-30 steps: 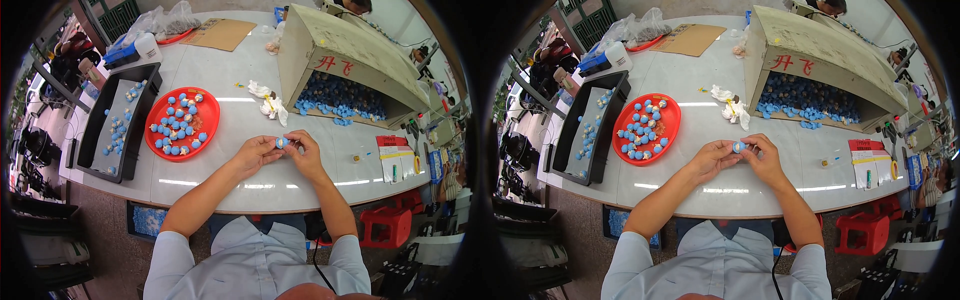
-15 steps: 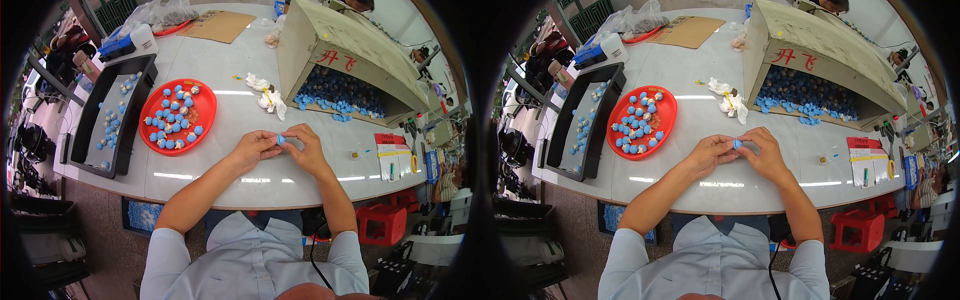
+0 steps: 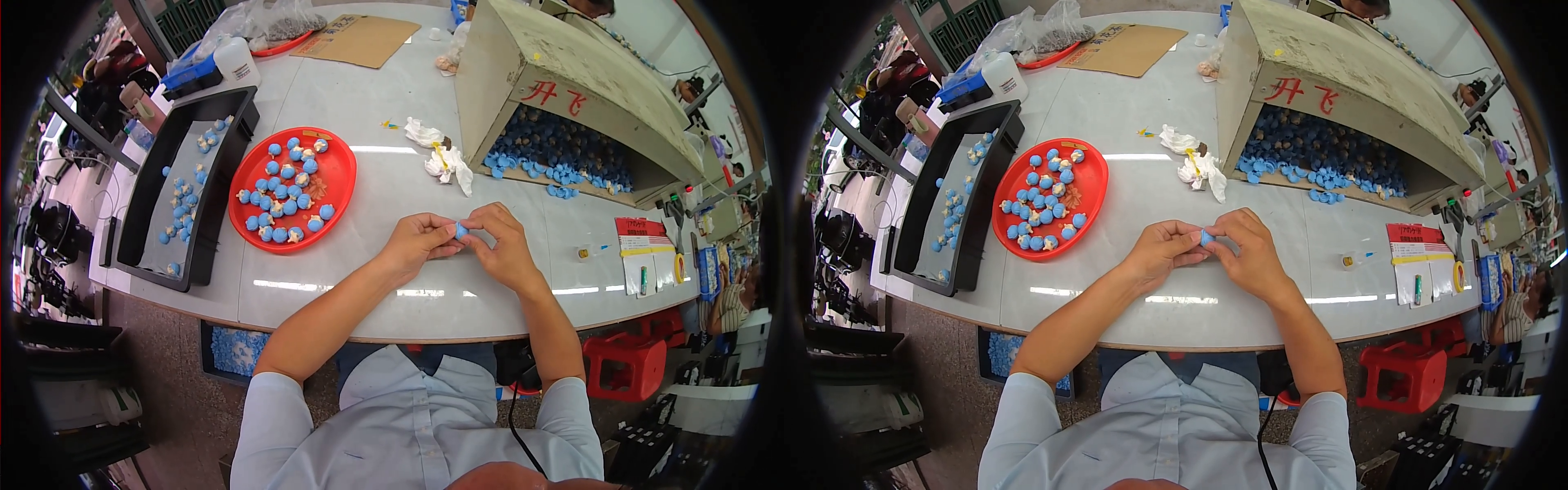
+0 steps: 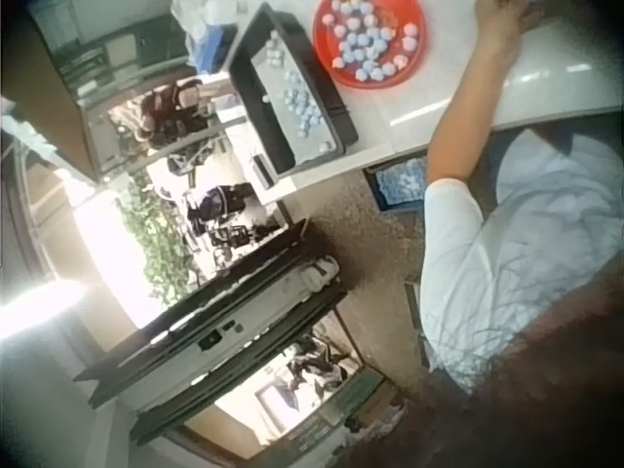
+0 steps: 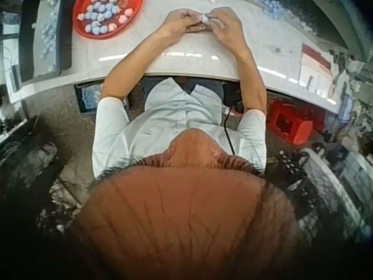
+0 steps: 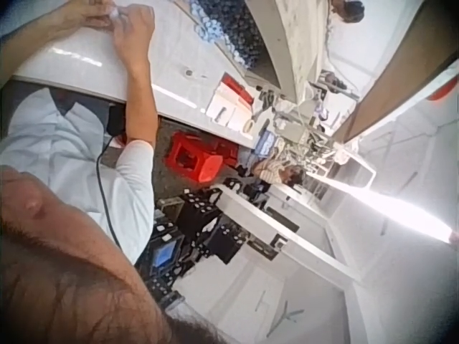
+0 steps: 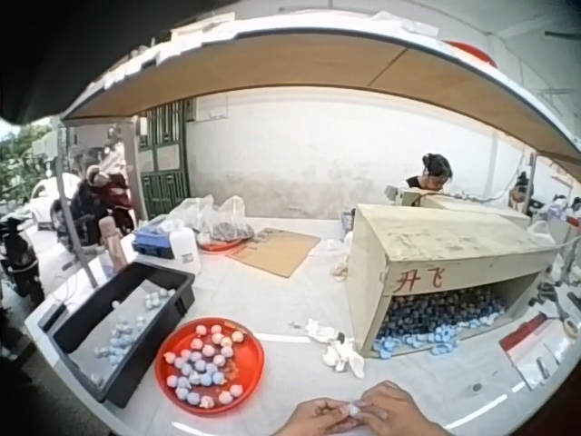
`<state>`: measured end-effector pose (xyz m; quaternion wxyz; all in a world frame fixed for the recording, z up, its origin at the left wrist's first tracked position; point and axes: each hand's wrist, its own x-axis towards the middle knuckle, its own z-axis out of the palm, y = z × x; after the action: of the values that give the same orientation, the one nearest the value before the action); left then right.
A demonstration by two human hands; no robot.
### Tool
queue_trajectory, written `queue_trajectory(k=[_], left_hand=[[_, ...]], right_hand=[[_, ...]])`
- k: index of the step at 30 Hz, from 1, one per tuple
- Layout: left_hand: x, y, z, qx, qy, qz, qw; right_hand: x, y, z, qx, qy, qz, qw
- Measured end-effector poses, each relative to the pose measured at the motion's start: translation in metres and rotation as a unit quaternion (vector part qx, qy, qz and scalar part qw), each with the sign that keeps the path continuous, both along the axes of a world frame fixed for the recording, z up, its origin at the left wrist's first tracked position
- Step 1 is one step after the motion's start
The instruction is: The person assembles figurine heads by applying glue from a bottle onto head components, attaching hair pieces by hand, and placing the assembled heads onto a plate.
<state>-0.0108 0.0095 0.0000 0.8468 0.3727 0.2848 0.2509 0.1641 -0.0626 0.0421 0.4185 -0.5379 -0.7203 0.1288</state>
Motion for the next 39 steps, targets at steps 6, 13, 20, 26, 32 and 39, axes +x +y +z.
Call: queue_trajectory(k=[6, 13, 20, 26, 32, 39], left_hand=[[-0.003, 0.003, 0.005, 0.006, 0.019, -0.04, 0.999], [-0.002, -0.001, 0.013, -0.025, 0.059, -0.064, 0.996], [-0.003, -0.001, 0.008, -0.006, 0.059, 0.017, 0.998], [-0.001, -0.002, 0.003, 0.014, 0.051, 0.026, 0.998], [0.0, -0.003, 0.0, 0.016, 0.049, 0.038, 0.998], [0.0, -0.005, -0.003, 0.031, 0.048, 0.049, 0.997]], right_hand=[[-0.003, 0.001, 0.001, -0.056, 0.081, -0.032, 0.995], [-0.012, -0.001, -0.008, -0.244, 0.198, -0.088, 0.945], [-0.017, 0.007, -0.014, -0.371, 0.407, -0.086, 0.83], [-0.024, 0.007, -0.021, -0.337, 0.479, -0.06, 0.808], [-0.026, 0.007, -0.025, -0.321, 0.482, -0.062, 0.813], [-0.03, 0.005, -0.029, -0.293, 0.495, -0.061, 0.815]])
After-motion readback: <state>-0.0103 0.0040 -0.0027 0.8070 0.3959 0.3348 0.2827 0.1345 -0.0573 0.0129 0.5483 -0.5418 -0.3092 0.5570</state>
